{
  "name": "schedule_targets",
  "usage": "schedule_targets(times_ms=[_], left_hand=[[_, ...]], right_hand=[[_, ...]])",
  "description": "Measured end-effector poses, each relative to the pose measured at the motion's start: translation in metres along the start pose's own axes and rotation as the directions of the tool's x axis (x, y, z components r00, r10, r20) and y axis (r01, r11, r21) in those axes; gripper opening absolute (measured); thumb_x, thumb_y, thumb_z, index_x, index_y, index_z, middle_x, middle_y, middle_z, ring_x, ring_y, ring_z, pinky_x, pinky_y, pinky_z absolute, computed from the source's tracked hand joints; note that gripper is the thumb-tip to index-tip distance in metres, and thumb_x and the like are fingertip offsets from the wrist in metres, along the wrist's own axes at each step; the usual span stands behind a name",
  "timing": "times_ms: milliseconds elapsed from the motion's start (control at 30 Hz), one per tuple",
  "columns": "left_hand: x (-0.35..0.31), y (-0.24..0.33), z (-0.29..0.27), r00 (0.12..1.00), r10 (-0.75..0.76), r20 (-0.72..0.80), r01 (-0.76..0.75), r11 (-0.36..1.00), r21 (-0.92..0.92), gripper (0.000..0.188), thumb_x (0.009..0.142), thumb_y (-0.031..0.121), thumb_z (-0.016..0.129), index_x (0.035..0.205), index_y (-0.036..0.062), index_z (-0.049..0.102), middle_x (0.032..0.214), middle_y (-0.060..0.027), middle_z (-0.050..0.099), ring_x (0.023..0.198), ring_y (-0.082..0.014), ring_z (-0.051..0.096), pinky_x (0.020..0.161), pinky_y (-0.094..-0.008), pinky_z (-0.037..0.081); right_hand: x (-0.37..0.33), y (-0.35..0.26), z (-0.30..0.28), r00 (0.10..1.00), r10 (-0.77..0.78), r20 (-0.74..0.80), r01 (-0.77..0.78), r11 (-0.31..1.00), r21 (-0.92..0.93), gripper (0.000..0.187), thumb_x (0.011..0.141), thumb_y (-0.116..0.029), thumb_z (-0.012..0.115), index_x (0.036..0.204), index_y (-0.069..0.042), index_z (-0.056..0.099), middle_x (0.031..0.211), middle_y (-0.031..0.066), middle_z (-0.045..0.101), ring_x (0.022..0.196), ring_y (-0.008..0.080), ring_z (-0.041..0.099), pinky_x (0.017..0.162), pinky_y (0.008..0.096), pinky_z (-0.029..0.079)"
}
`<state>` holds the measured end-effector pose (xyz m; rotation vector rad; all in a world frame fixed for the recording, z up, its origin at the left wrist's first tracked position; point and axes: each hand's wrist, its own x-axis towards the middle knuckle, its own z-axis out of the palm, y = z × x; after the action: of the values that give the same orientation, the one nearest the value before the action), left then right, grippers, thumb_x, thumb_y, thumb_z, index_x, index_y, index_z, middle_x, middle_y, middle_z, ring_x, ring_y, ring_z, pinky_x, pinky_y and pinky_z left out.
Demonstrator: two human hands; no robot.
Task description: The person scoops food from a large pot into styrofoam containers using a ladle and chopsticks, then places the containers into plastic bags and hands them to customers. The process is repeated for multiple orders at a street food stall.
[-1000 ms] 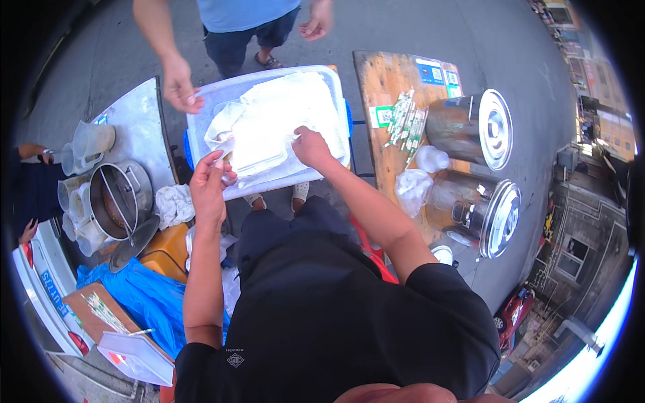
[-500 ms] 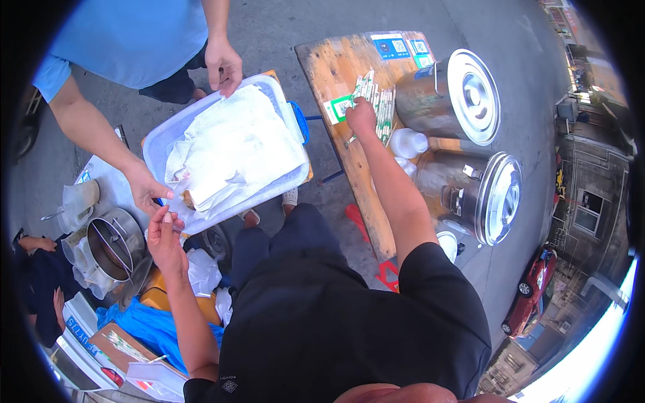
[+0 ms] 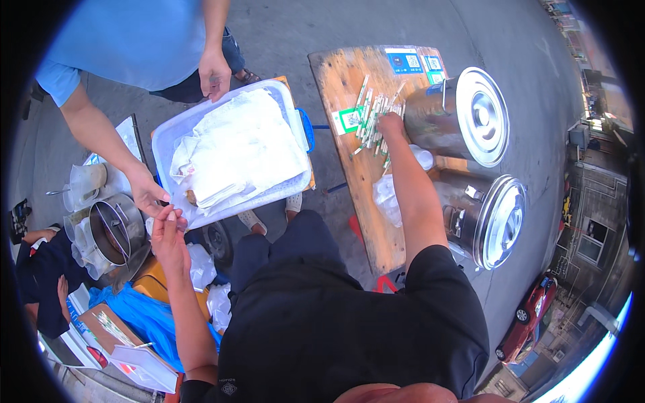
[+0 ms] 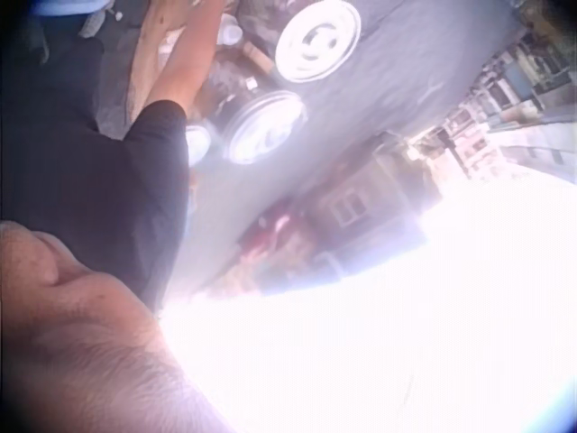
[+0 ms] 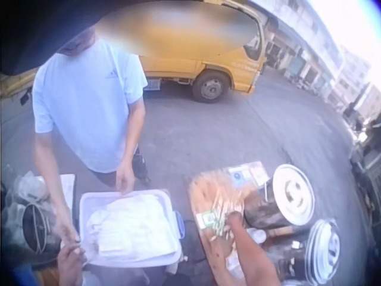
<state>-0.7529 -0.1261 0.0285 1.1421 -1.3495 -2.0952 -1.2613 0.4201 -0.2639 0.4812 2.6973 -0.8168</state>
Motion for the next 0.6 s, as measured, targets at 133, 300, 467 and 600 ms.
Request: schedule_targets(times_ms=[133,300,467,600], left_hand=[[-0.008,0.004,-0.010,1.000,0.026,-0.004,-0.025,0.998,0.052,0.024,0.105,0.012,0.067,0.127,0.0032,0.068,0.119,-0.0090,0.071,0.104,-0.0144,0.065,0.093,-0.0289,0.053],[-0.010,0.019,-0.027,0.994,0.053,0.092,-0.060,0.995,0.078,0.023,0.105,0.007,0.063,0.126,0.0044,0.070,0.124,-0.0054,0.071,0.097,-0.0104,0.059,0.092,-0.0280,0.048],[-0.002,0.026,-0.031,0.984,-0.026,0.174,0.027,1.000,-0.008,0.028,0.105,0.005,0.059,0.130,0.0024,0.071,0.128,-0.0042,0.070,0.097,-0.0091,0.059,0.092,-0.0263,0.048],[0.005,0.029,-0.048,0.978,-0.027,0.205,0.046,0.995,-0.088,0.029,0.106,0.005,0.058,0.132,0.0021,0.071,0.130,-0.0045,0.071,0.098,-0.0085,0.059,0.092,-0.0267,0.049]], right_hand=[[-0.037,-0.042,-0.026,0.960,-0.264,-0.094,0.257,0.963,-0.075,0.027,0.097,-0.015,0.075,0.115,0.004,0.067,0.089,0.0124,0.072,0.077,0.0187,0.072,0.066,0.0321,0.058],[-0.316,-0.250,-0.028,0.777,-0.605,0.176,0.302,0.603,0.738,0.015,0.103,-0.002,0.065,0.117,-0.003,0.067,0.094,0.0037,0.074,0.085,0.0156,0.073,0.073,0.0274,0.057],[-0.521,-0.336,0.012,0.197,-0.879,0.435,0.771,0.413,0.485,0.020,0.100,-0.006,0.067,0.119,-0.002,0.068,0.109,0.0125,0.076,0.083,0.0221,0.075,0.073,0.0359,0.060],[-0.506,-0.337,0.084,0.144,-0.658,0.739,0.980,-0.007,-0.197,0.020,0.099,-0.010,0.063,0.117,-0.002,0.067,0.100,0.0205,0.074,0.083,0.0355,0.075,0.074,0.0460,0.061]])
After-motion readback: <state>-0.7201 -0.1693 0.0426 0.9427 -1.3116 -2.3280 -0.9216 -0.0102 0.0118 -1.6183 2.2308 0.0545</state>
